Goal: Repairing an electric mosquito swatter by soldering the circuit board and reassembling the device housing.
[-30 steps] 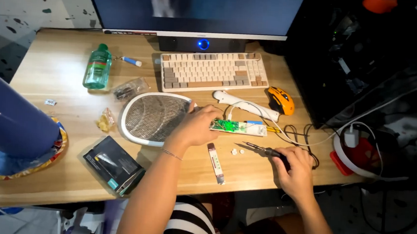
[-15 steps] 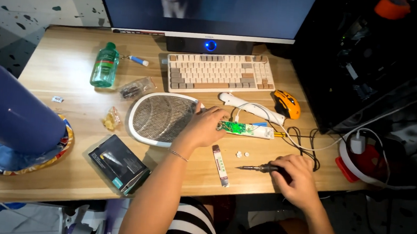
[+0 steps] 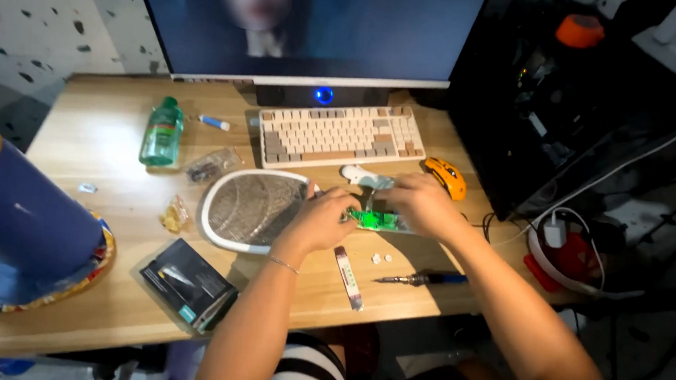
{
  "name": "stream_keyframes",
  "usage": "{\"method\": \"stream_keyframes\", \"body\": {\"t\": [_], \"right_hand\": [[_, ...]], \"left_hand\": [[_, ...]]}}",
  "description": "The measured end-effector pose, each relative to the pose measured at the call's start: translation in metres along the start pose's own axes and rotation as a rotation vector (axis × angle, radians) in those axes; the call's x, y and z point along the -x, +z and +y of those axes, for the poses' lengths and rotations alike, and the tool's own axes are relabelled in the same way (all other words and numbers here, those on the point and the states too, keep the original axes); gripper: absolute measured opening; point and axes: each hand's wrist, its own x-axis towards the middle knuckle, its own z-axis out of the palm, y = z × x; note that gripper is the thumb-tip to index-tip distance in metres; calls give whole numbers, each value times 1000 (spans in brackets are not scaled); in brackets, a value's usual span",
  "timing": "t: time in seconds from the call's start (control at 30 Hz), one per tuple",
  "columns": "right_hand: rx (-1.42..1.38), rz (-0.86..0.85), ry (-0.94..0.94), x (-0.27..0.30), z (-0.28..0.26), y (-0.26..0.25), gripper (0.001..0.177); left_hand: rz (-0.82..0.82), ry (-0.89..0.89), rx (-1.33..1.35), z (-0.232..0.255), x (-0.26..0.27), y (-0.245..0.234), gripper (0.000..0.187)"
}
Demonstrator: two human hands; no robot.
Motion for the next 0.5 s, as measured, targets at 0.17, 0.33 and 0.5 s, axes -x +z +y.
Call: {"method": "stream_keyframes", "body": {"t": [0.17, 0.33, 0.5], "right_hand": [[136, -310, -164, -40, -3, 2, 35], [173, -445, -222, -47, -2, 0, 29], [194, -421, -304, -48, -1, -2, 36]], "left_hand": [[-84, -75, -2, 14, 3, -16, 25], [-100, -63, 18, 9, 3, -13, 27], [-114, -41, -8, 5, 1, -8, 29]]}}
